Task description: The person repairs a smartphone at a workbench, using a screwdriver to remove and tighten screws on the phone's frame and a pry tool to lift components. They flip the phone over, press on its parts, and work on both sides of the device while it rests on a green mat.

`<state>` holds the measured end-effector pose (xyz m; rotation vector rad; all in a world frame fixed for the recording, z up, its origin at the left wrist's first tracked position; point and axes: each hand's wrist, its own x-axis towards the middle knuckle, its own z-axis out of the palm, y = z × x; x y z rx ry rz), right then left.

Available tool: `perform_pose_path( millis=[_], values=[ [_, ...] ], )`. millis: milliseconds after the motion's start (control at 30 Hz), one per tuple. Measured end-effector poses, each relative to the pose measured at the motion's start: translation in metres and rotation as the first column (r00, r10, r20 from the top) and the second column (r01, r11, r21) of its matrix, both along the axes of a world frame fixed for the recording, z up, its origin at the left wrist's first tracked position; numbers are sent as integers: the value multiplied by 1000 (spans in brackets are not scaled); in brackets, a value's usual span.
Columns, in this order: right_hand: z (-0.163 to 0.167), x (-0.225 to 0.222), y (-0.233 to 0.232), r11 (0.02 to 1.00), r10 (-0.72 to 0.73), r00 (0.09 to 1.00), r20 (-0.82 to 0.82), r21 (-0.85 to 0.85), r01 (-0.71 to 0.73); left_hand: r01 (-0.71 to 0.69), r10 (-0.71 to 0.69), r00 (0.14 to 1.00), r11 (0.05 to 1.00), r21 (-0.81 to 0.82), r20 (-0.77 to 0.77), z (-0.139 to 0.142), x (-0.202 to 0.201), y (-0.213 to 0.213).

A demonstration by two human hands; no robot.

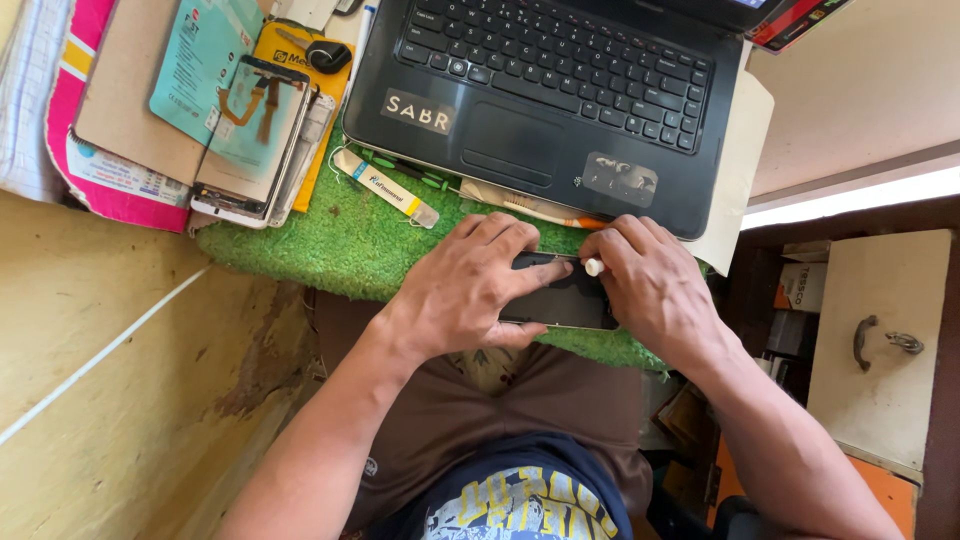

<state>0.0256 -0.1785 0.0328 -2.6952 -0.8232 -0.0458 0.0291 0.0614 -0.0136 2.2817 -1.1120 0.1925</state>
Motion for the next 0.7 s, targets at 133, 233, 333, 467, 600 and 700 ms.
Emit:
perform_pose_path(
  millis=[133, 233, 333, 467, 600, 700],
  values=[
    [10, -3, -5, 996, -51, 998, -31, 75, 53, -5, 5, 1000, 1000, 14, -1, 0, -1, 0],
    [17, -9, -11, 956, -243, 956, -163, 125, 264, -13, 13, 1000, 999, 50, -3, 1, -1, -2],
    [17, -11, -18, 867, -340, 889, -306, 266, 422, -16, 17, 1000, 995, 103, -5, 3, -2, -4],
    [2, -11, -27, 474, 35, 868, -495, 773, 421, -25, 24, 1000, 988, 154, 9, 5, -3, -6],
    [-26, -19, -27, 347, 87, 975, -204, 924, 162, -28, 24, 999, 981, 194, 25, 5, -5, -7],
    [-46, -25, -23, 454, 3, 1000, -26, 891, 22, -52, 44, 998, 980, 190, 51, 4, -6, -9]
  ],
)
